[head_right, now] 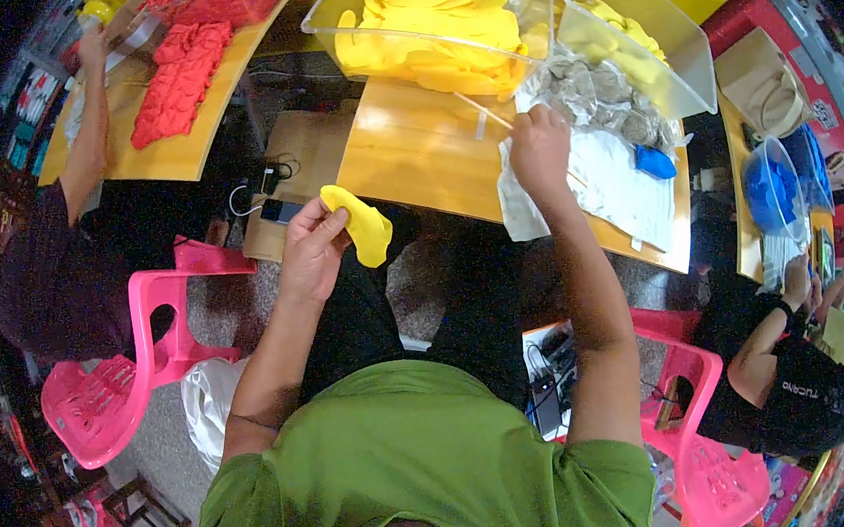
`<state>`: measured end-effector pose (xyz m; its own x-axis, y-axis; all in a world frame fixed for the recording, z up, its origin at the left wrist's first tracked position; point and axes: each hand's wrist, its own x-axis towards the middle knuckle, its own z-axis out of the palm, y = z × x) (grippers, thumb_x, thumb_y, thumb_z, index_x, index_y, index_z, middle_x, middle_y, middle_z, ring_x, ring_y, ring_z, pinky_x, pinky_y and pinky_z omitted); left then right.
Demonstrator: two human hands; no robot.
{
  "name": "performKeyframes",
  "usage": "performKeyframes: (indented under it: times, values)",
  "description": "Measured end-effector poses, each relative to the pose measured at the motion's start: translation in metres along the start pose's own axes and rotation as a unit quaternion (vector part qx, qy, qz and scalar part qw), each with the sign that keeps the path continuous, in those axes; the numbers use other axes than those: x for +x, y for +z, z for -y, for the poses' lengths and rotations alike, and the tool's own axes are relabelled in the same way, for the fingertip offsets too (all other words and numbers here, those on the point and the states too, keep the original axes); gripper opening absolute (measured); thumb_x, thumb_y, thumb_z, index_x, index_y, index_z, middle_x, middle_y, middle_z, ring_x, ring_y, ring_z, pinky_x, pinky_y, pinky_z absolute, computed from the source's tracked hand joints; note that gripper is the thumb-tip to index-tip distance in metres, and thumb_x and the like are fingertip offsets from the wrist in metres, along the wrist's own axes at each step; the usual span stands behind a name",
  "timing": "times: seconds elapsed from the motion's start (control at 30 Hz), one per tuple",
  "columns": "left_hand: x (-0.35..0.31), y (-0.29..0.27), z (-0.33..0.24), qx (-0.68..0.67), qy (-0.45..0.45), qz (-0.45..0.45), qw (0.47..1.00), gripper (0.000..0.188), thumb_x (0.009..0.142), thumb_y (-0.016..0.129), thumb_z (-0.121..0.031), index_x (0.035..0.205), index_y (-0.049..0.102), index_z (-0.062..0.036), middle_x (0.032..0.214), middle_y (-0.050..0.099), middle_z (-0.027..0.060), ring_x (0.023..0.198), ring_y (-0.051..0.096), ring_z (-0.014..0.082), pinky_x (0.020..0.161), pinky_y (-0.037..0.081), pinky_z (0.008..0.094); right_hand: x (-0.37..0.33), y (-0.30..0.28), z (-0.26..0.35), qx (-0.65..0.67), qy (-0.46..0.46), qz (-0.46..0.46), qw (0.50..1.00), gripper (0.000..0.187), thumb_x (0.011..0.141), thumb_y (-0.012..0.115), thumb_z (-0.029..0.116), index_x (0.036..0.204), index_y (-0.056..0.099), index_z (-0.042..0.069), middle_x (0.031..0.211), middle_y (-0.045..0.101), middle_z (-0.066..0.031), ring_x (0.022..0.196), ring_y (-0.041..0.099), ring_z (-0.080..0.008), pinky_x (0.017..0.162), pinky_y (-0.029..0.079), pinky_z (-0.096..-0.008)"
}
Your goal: Assembling small yellow fabric or leather components by peeling and applying adhesive strips.
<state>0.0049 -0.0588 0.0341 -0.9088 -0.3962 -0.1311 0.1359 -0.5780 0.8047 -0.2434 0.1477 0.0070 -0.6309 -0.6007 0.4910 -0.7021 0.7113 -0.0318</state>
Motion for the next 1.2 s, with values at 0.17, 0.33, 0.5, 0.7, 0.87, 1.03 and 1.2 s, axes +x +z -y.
performKeyframes:
  times: [0.17, 0.33, 0.5, 0.7, 0.87, 1.03, 1.2]
  values:
    - [0.002, -0.023, 0.003, -0.084, 0.001, 0.003, 0.996, 0.018, 0.088, 0.059, -0.009, 0.105, 0.059, -0.0042, 0.101, 0.063, 0.0065, 0.093, 0.061, 0.0172, 0.086, 0.048, 0.0340, -0.026, -0.085, 0.044, 0.268, -0.001, 0.066, 0.961, 0.005, 0.082, 0.054, 0.003, 0.087, 0.055, 0.002, 0.080, 0.057, -0.0164, 0.073, 0.058, -0.0355, 0.063, 0.047, -0.0411]
    - [-0.004, -0.017, -0.004, -0.101, 0.020, -0.016, 0.995, 0.014, 0.088, 0.060, -0.008, 0.100, 0.061, -0.0020, 0.097, 0.064, 0.0065, 0.089, 0.061, 0.0141, 0.083, 0.049, 0.0295, -0.063, -0.129, 0.088, 0.372, -0.023, 0.161, 0.914, 0.005, 0.083, 0.058, 0.002, 0.087, 0.055, 0.001, 0.070, 0.055, -0.0117, 0.060, 0.057, -0.0236, 0.055, 0.044, -0.0309]
    - [-0.013, -0.012, -0.008, -0.086, 0.043, -0.006, 0.995, 0.013, 0.087, 0.061, -0.007, 0.098, 0.062, -0.0012, 0.095, 0.064, 0.0063, 0.087, 0.061, 0.0135, 0.082, 0.050, 0.0292, -0.070, -0.138, 0.101, 0.372, -0.042, 0.152, 0.915, 0.006, 0.082, 0.061, 0.007, 0.084, 0.055, 0.005, 0.068, 0.058, -0.0146, 0.061, 0.059, -0.0352, 0.053, 0.046, -0.0403]
    - [-0.031, 0.007, -0.010, -0.009, 0.088, -0.001, 0.996, 0.012, 0.084, 0.063, -0.003, 0.095, 0.064, 0.0017, 0.089, 0.065, 0.0055, 0.082, 0.061, 0.0118, 0.077, 0.050, 0.0264, -0.082, -0.138, 0.114, 0.365, -0.049, 0.137, 0.920, 0.004, 0.082, 0.060, 0.003, 0.084, 0.056, 0.002, 0.067, 0.055, -0.0134, 0.058, 0.057, -0.0295, 0.053, 0.044, -0.0345]
    - [-0.039, 0.016, -0.007, 0.117, 0.120, 0.059, 0.984, 0.013, 0.082, 0.066, -0.002, 0.094, 0.063, 0.0027, 0.086, 0.064, 0.0052, 0.081, 0.060, 0.0094, 0.075, 0.049, 0.0233, -0.096, -0.125, 0.135, 0.459, 0.000, 0.103, 0.883, 0.007, 0.082, 0.060, 0.004, 0.084, 0.054, 0.002, 0.065, 0.056, -0.0147, 0.057, 0.058, -0.0317, 0.050, 0.044, -0.0365]
    - [-0.048, 0.028, -0.024, 0.101, 0.136, 0.098, 0.981, 0.014, 0.083, 0.066, -0.005, 0.092, 0.061, 0.0039, 0.088, 0.063, 0.0042, 0.081, 0.060, 0.0094, 0.075, 0.049, 0.0233, -0.107, -0.126, 0.145, 0.498, 0.009, 0.097, 0.862, 0.003, 0.086, 0.057, 0.002, 0.084, 0.055, 0.000, 0.060, 0.050, -0.0023, 0.050, 0.049, -0.0085, 0.045, 0.037, -0.0230]
    - [-0.057, 0.041, -0.026, 0.142, 0.151, 0.064, 0.976, 0.012, 0.082, 0.067, -0.006, 0.078, 0.059, 0.0017, 0.074, 0.054, -0.0011, 0.068, 0.051, 0.0059, 0.063, 0.042, 0.0208, -0.121, -0.119, 0.163, 0.572, 0.072, 0.049, 0.815, 0.004, 0.088, 0.055, 0.003, 0.085, 0.055, 0.000, 0.062, 0.051, -0.0004, 0.048, 0.045, -0.0045, 0.044, 0.034, -0.0189]
